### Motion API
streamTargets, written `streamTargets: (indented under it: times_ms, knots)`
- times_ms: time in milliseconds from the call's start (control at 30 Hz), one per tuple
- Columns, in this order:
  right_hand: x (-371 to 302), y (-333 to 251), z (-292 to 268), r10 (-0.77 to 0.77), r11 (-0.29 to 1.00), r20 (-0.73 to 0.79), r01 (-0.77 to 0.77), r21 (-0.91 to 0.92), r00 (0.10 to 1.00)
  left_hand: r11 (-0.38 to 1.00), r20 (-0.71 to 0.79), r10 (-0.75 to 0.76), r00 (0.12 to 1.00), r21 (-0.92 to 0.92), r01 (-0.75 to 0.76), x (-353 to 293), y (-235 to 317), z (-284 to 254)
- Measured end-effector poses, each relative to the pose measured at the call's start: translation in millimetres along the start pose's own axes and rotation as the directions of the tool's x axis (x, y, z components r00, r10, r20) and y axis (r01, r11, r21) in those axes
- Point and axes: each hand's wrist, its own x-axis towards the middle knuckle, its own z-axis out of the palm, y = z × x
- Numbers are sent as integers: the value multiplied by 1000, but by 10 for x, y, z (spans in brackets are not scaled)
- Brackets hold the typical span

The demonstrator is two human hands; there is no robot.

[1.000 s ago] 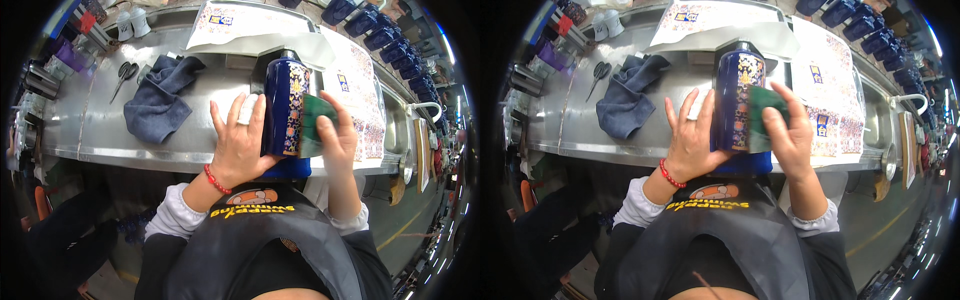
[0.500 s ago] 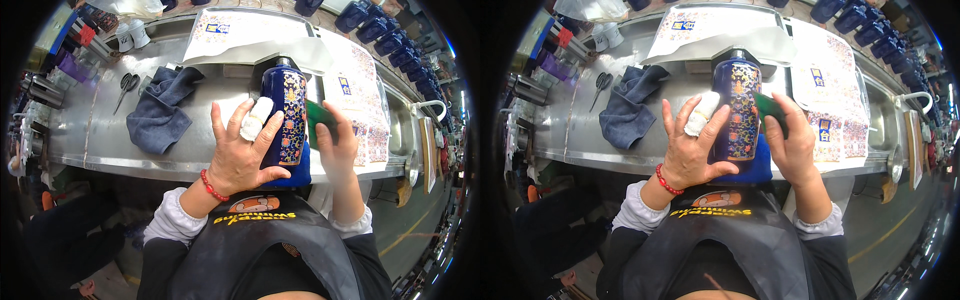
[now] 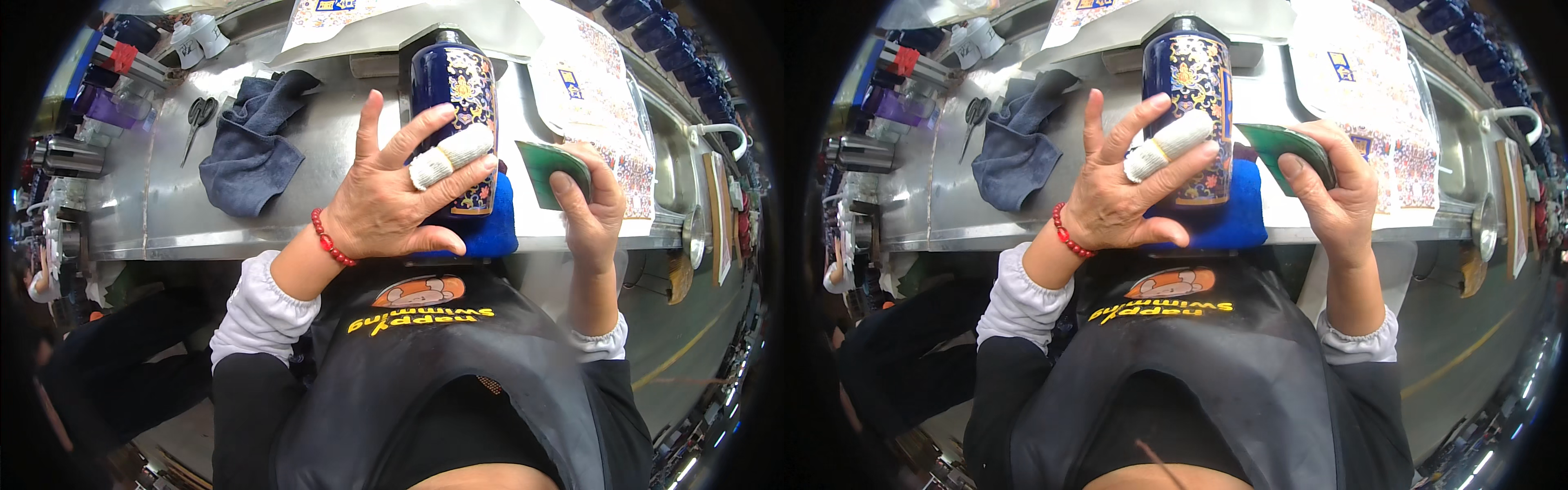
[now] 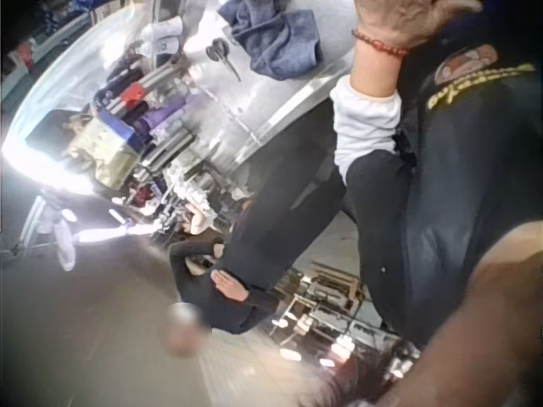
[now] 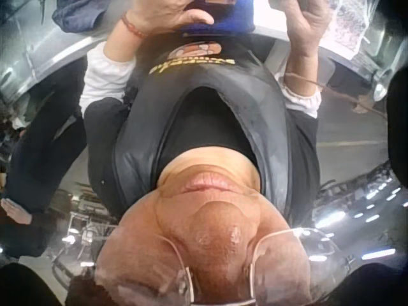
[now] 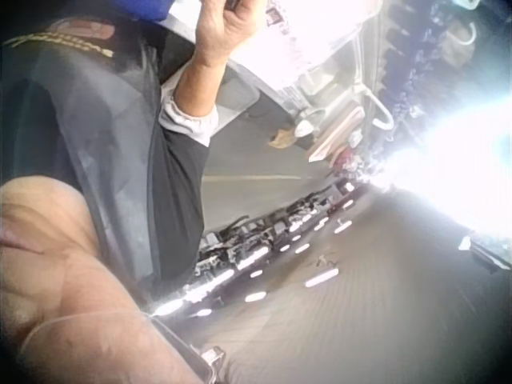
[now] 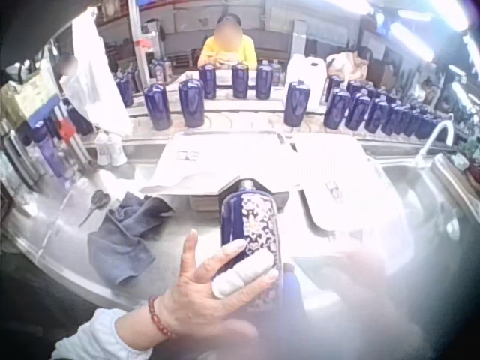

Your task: The person applies a decorative sticker to a blue bottle, smooths it with a green tool, and wipes the surface with a cloth. They then retrieve another bottle and prepare additional sticker sheets on a tray.

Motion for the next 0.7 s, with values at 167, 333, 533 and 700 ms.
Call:
streamTargets:
  times_ms: [167,333,533,700]
  knots:
    - [-157,122,94,-129,954,57,140,-264,990,1000,10,-1,1000,27,1,-115,8,29]
    - [-172,21,231,-414,773,347,526,-355,842,998,-16,-59,998,-15,58,-250,35,33]
    - [-257,17,106,-275,953,173,292,-82,946,741,-85,-493,866,-562,367,-84,288,210]
    - [-325,133,96,-91,995,11,92,-39,996,640,45,-536,843,-630,440,-51,331,255]
